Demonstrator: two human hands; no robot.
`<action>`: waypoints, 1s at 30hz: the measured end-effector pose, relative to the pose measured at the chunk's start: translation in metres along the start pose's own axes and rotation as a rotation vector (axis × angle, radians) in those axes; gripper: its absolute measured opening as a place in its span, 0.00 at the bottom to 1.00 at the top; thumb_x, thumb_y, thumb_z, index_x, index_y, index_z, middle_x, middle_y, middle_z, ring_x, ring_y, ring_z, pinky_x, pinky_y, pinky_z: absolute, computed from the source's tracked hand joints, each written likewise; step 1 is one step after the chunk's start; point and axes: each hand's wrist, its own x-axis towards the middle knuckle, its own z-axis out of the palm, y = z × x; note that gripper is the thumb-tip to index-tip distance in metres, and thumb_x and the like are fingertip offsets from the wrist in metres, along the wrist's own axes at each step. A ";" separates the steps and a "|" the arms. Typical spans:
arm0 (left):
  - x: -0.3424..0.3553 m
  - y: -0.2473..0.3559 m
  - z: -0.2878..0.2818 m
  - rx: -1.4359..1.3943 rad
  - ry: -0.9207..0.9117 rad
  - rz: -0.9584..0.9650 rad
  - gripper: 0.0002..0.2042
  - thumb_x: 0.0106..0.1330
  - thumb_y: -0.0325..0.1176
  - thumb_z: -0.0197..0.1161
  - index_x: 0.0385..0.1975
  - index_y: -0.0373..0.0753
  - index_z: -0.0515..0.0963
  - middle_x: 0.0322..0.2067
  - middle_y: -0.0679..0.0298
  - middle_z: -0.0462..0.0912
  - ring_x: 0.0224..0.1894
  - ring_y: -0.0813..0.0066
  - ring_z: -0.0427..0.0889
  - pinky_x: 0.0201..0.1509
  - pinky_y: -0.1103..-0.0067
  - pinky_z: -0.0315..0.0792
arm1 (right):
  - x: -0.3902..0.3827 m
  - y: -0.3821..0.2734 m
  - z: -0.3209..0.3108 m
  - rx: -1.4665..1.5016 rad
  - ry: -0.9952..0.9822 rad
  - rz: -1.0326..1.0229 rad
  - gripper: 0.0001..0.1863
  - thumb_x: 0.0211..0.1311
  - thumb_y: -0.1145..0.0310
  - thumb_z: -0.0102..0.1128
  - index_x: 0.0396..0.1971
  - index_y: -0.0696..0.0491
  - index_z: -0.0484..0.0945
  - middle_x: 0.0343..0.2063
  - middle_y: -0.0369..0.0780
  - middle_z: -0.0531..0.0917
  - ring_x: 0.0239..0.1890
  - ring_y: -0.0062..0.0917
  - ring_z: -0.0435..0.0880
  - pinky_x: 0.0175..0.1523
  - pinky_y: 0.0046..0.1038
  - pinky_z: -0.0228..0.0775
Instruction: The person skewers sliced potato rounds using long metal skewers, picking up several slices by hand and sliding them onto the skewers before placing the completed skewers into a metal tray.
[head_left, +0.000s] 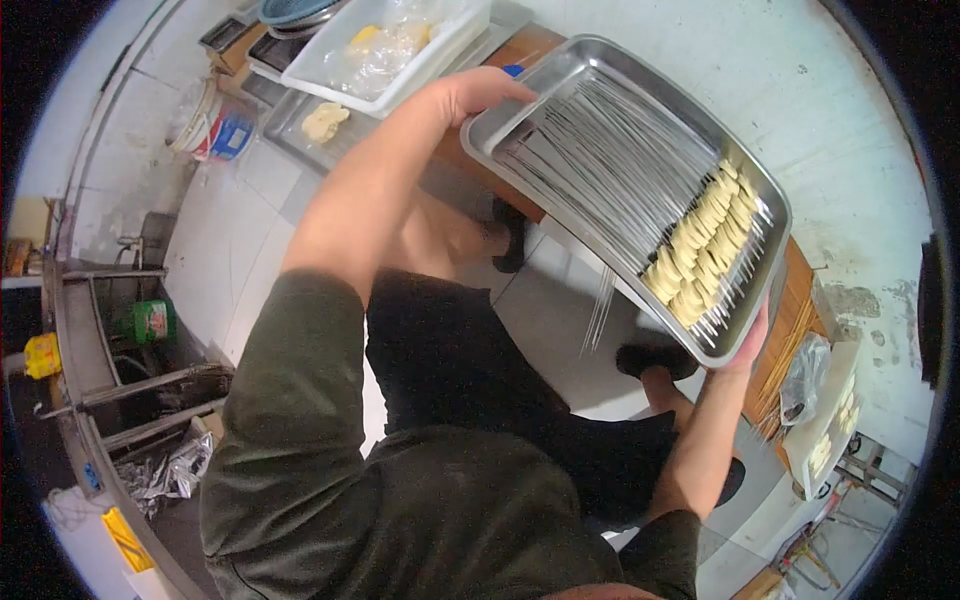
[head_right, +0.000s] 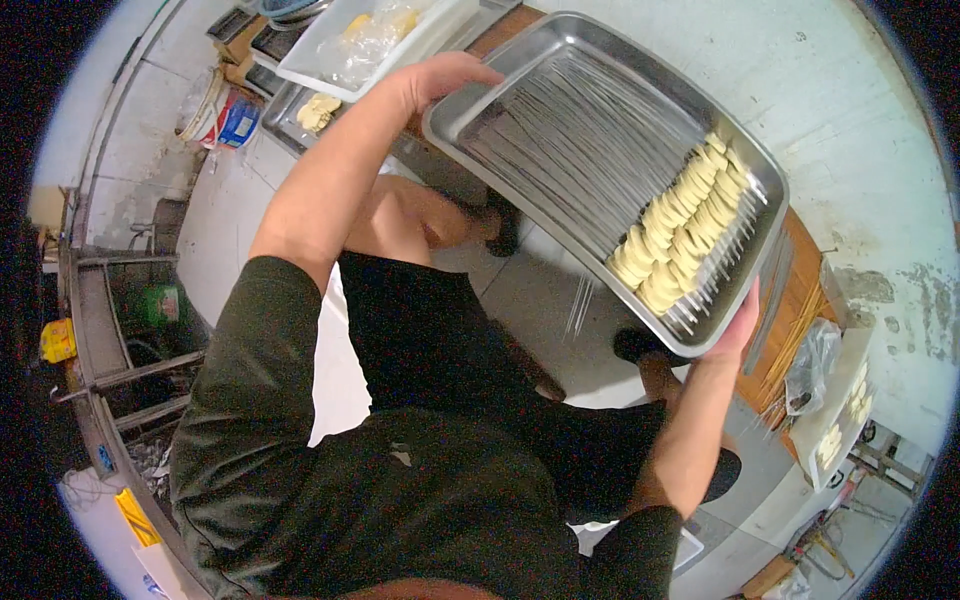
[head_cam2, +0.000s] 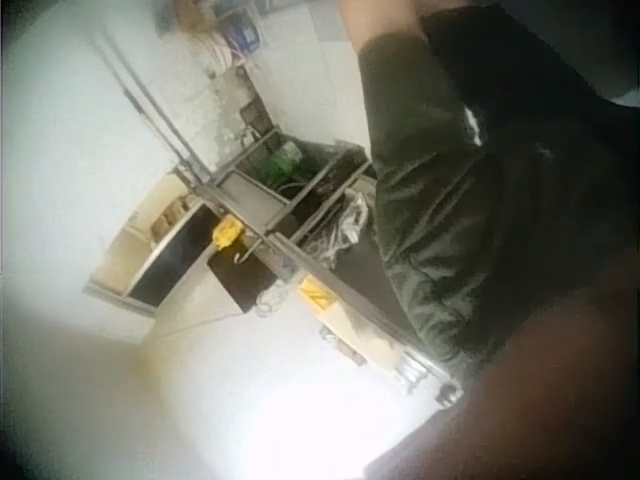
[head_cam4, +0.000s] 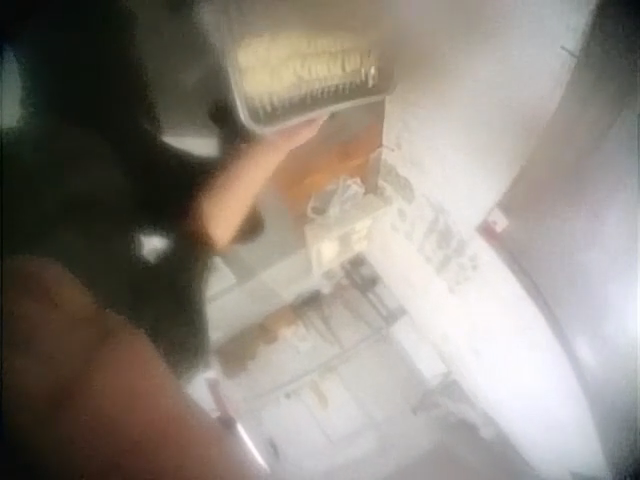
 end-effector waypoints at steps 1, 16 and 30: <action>0.003 0.007 0.000 0.148 0.014 0.028 0.16 0.59 0.38 0.61 0.38 0.29 0.79 0.34 0.56 0.83 0.31 0.71 0.82 0.34 0.75 0.78 | -0.015 0.006 0.007 0.048 -0.056 -0.028 0.30 0.68 0.48 0.40 0.60 0.54 0.64 0.59 0.45 0.70 0.59 0.38 0.69 0.64 0.39 0.59; 0.055 0.026 -0.045 0.981 0.664 0.499 0.27 0.56 0.50 0.63 0.49 0.34 0.76 0.45 0.52 0.80 0.47 0.64 0.78 0.53 0.73 0.70 | 0.002 0.122 0.070 -0.084 0.175 0.053 0.25 0.61 0.65 0.56 0.57 0.55 0.65 0.52 0.41 0.75 0.54 0.33 0.73 0.60 0.35 0.64; 0.028 -0.122 -0.028 -0.091 0.523 0.178 0.21 0.63 0.41 0.58 0.50 0.34 0.72 0.42 0.57 0.79 0.43 0.66 0.79 0.42 0.68 0.74 | 0.115 0.258 0.166 0.092 0.232 -0.055 0.31 0.61 0.67 0.59 0.60 0.57 0.57 0.52 0.42 0.72 0.52 0.31 0.72 0.54 0.36 0.67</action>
